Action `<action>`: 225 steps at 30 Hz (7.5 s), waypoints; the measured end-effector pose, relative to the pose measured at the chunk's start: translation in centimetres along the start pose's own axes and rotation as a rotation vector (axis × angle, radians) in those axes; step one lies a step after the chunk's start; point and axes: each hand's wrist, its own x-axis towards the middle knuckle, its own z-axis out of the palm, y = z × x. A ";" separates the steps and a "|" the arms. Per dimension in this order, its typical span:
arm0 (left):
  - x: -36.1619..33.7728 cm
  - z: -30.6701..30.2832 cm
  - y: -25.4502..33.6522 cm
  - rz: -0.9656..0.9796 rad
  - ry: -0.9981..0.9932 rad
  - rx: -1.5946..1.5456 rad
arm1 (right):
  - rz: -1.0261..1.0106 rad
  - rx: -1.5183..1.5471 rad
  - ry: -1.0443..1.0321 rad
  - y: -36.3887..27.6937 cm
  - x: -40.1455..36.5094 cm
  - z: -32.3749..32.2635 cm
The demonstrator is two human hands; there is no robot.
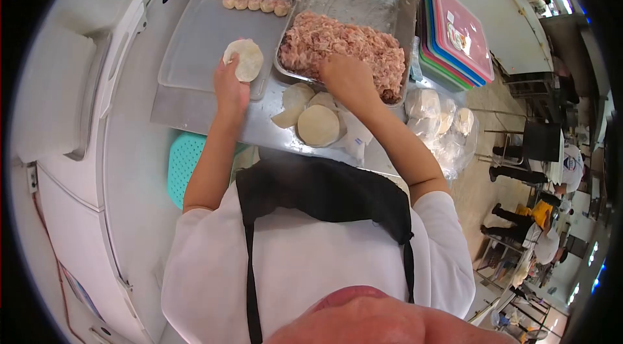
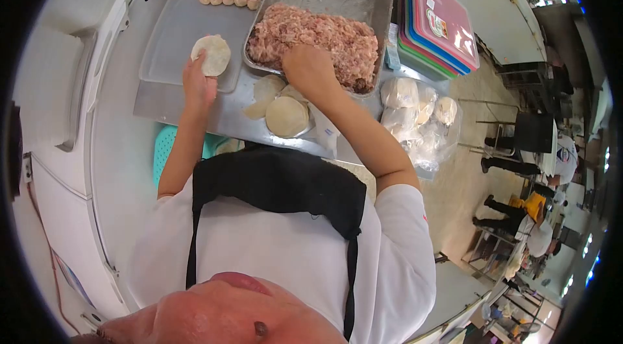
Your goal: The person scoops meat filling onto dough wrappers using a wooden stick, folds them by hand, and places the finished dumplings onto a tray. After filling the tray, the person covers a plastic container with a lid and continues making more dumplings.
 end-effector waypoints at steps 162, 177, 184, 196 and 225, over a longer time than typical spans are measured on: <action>-1.8 -2.9 -8.6 0.657 -1.013 1.394 | -0.062 0.068 -0.001 0.4 0.5 0.6; -2.8 -0.8 -9.0 0.727 -0.704 1.602 | -0.075 -0.134 0.092 4.2 -3.4 -4.1; -3.7 -1.6 -7.7 0.414 -0.561 1.406 | 0.011 0.132 0.056 0.4 -4.1 0.6; -2.4 0.3 -2.3 -0.384 -0.348 0.085 | 0.079 0.017 -0.085 0.5 -1.6 0.3; -2.5 8.3 -4.7 -0.047 -0.655 0.620 | 0.463 1.328 0.327 0.5 -5.4 0.6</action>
